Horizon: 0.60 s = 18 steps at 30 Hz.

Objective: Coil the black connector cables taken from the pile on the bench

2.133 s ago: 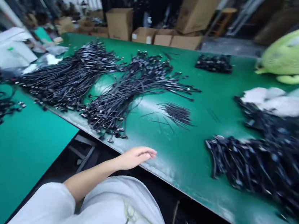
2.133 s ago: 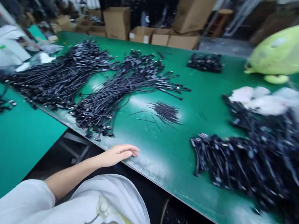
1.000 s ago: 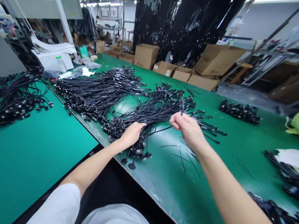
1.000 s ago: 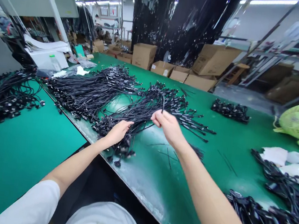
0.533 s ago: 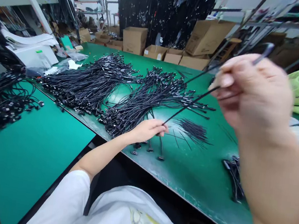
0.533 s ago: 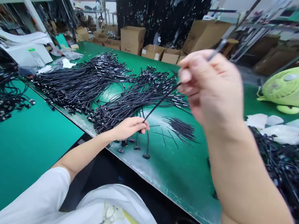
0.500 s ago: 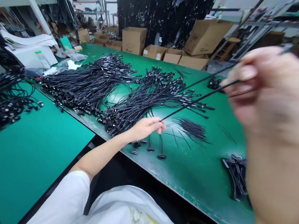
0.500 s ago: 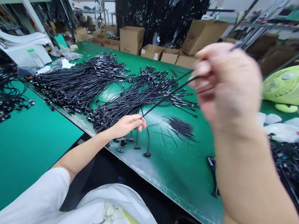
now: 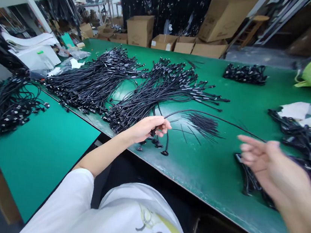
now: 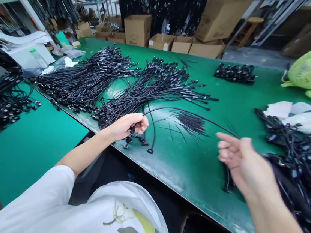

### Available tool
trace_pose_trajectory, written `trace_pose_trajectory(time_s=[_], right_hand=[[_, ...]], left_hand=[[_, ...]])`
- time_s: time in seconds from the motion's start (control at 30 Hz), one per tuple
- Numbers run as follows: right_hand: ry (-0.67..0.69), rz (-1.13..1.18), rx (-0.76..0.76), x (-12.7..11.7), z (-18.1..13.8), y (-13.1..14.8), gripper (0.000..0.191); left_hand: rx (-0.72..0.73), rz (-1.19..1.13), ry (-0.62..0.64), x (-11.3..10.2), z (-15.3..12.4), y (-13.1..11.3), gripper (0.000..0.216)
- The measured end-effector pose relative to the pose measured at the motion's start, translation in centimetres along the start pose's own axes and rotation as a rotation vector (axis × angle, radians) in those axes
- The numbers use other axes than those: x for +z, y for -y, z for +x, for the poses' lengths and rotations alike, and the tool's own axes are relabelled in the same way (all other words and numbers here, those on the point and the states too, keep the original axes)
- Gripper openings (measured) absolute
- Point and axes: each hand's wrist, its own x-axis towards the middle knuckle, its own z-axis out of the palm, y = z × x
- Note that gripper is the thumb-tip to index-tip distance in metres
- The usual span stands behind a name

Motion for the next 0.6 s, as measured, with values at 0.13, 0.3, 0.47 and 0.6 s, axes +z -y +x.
trace_pose_trajectory(time_s=[0.13, 0.3, 0.47, 0.6], right_hand=[[0.114, -0.012, -0.017, 0.3, -4.1, -1.3, 0.044], [0.143, 0.292, -0.264, 1.1, -6.3, 2.1, 0.035], [0.298, -0.19, -0.476, 7.1, -5.0, 0.8, 0.068], [0.516, -0.376, -0.36, 9.5, -5.9, -3.2, 0.046]], left_hand=[[-0.054, -0.063, 0.021, 1.0, -0.2, -0.3, 0.027], [-0.123, -0.112, -0.016, 2.5, -1.1, -1.1, 0.028], [-0.22, -0.16, 0.183, 3.7, -2.7, -1.4, 0.041], [0.027, -0.269, -0.05, 0.8, -4.5, -5.0, 0.035]])
